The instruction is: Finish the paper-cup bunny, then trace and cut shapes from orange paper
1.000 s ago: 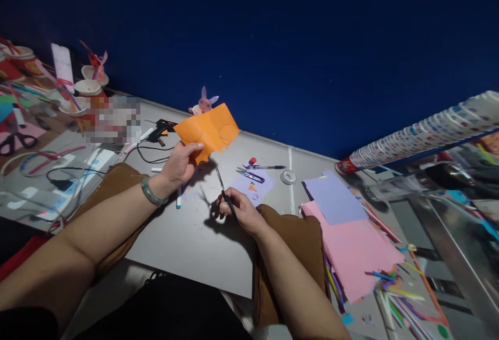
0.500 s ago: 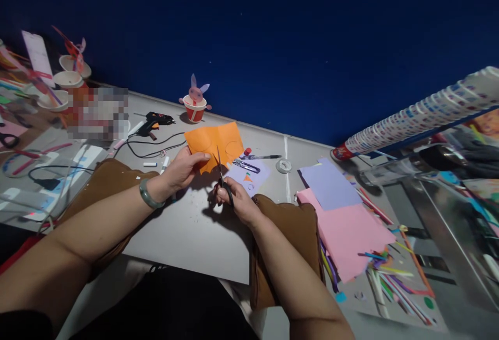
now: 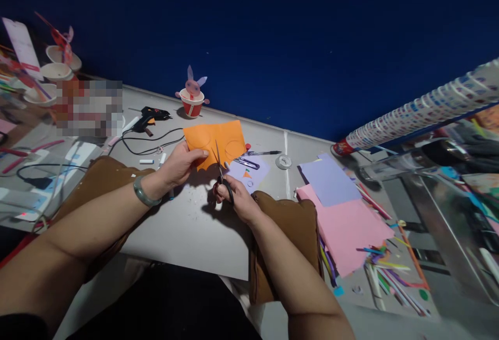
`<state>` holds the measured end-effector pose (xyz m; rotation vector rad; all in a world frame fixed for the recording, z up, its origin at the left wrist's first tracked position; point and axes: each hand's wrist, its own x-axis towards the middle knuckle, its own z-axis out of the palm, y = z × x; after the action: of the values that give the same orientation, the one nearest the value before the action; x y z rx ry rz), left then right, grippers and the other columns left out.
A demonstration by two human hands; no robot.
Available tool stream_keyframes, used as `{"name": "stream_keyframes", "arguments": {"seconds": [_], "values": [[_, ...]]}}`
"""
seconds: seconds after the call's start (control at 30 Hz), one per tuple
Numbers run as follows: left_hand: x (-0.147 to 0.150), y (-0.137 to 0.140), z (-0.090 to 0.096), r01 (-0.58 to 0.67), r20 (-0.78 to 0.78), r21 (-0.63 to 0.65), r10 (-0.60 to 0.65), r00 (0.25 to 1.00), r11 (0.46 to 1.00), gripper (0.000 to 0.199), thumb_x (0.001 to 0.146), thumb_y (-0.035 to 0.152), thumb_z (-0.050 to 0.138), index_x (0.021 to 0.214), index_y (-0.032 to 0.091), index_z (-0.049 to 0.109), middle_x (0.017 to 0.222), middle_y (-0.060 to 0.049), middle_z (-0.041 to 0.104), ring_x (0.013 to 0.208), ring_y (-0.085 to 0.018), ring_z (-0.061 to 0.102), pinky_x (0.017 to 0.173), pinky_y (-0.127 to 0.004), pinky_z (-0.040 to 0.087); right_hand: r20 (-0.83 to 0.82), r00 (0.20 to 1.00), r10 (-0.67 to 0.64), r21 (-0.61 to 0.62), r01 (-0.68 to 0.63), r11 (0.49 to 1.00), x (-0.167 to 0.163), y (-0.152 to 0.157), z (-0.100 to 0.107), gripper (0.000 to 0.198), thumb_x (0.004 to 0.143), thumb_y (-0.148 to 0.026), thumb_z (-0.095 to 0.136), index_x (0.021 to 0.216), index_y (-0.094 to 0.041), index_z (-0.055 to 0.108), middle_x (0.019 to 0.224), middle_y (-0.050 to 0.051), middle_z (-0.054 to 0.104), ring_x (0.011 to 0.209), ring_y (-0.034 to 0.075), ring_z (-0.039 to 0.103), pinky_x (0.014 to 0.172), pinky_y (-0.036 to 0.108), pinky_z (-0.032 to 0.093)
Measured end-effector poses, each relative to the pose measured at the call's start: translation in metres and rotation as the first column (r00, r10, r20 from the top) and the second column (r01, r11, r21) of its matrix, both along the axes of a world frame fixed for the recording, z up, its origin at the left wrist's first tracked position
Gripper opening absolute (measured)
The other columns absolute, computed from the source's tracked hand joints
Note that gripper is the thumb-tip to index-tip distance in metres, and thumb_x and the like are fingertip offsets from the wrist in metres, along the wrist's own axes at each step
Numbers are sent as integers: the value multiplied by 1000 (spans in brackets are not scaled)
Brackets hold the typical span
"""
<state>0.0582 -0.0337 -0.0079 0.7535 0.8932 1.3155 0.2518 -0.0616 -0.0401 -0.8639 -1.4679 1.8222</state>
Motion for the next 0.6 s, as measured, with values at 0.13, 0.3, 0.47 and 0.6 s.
{"name": "stream_keyframes", "arguments": {"seconds": [0.13, 0.3, 0.47, 0.6], "values": [[0, -1, 3, 6, -11, -2, -6, 1000, 1000, 22, 64, 24, 72, 83, 16, 66, 75, 1, 68, 68, -12, 63, 68, -26, 55, -14, 1000, 14, -25, -15, 1000, 0, 0, 1, 53, 84, -71, 75, 82, -21, 58, 70, -2, 58, 67, 15, 53, 68, 32, 40], [0, -1, 3, 21, 2, -7, -21, 1000, 1000, 22, 63, 24, 74, 82, 16, 65, 77, 0, 67, 70, -13, 63, 69, -26, 55, -7, 1000, 6, -41, -6, 999, -1, -1, 0, 53, 85, -71, 75, 81, -21, 58, 70, -2, 56, 66, 14, 49, 66, 31, 38], [0, 0, 3, 13, 11, 3, -13, 1000, 1000, 20, 62, 23, 75, 77, 16, 63, 73, 2, 64, 66, -11, 60, 66, -24, 52, -18, 1000, 16, -47, -17, 999, 0, -2, -1, 53, 85, -72, 74, 82, -21, 59, 74, -1, 58, 68, 15, 50, 69, 32, 39], [0, 0, 5, -12, 36, 9, 12, 999, 1000, 23, 61, 23, 77, 79, 16, 64, 75, 2, 66, 70, -11, 61, 69, -25, 54, -17, 999, 34, -52, -34, 998, 0, -3, 0, 53, 85, -72, 74, 84, -21, 60, 78, 1, 61, 70, 15, 52, 69, 32, 39]]}}
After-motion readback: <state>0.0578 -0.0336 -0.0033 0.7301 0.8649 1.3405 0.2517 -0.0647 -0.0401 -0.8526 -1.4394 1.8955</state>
